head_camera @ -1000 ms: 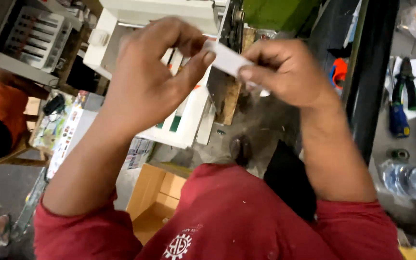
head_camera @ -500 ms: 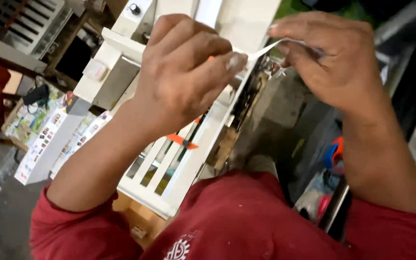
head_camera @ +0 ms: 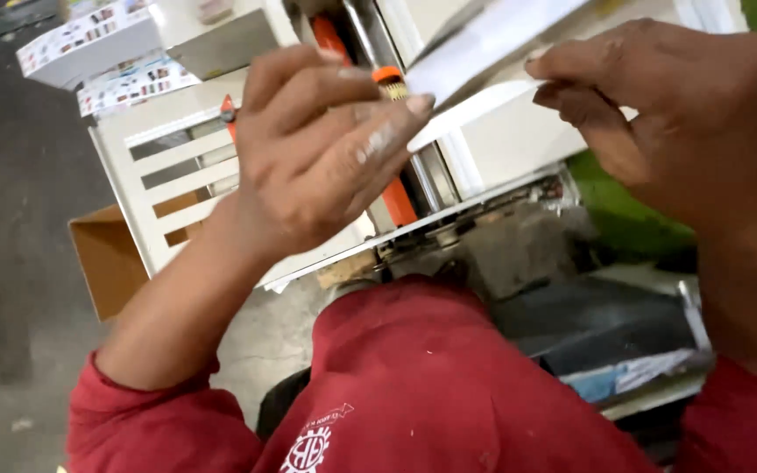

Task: The person adjusts a printing machine and uses a utility knife to trim paper strips.

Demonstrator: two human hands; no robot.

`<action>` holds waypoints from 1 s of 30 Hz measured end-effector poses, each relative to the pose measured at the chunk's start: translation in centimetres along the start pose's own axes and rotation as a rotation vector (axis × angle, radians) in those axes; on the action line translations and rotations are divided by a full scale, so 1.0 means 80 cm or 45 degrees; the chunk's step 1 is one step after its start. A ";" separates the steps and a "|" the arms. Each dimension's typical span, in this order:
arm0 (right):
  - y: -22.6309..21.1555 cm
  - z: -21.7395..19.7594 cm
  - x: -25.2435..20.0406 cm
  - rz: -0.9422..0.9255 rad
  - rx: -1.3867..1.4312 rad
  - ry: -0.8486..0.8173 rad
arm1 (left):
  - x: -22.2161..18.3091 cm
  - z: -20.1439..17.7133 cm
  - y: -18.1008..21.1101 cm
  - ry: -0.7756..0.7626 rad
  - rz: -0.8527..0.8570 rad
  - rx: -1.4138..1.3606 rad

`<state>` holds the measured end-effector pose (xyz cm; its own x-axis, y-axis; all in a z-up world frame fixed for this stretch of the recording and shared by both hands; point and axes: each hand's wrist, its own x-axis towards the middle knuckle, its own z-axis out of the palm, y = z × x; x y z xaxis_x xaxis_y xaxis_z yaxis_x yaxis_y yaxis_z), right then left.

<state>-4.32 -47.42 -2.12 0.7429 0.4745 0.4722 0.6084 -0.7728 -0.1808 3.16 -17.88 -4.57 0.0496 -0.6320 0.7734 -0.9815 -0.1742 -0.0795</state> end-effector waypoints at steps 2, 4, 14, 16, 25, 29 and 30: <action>0.006 0.000 0.012 -0.090 -0.041 0.012 | -0.006 0.003 0.013 0.006 -0.082 0.087; 0.009 0.004 0.019 -0.159 -0.078 0.018 | -0.019 0.008 0.028 0.006 -0.165 0.152; 0.123 0.042 0.068 -0.637 -0.238 -0.303 | -0.024 0.094 0.133 0.243 -1.027 0.405; 0.139 0.057 0.101 -0.815 -0.349 -0.394 | -0.026 0.134 0.148 0.257 -1.153 0.442; 0.121 0.128 0.162 -1.530 -0.881 -0.570 | -0.078 0.286 0.121 0.483 -1.785 0.305; 0.122 0.165 0.161 -1.659 -0.777 -0.634 | -0.119 0.329 0.073 0.515 -1.979 0.346; 0.123 0.171 0.158 -1.672 -0.836 -0.726 | -0.127 0.333 0.061 0.451 -2.077 0.332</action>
<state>14.86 -43.29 -9.76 -0.0901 0.9076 -0.4100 0.7778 0.3212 0.5401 2.82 -32.39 -29.56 0.8316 0.5016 0.2383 0.1033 -0.5614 0.8211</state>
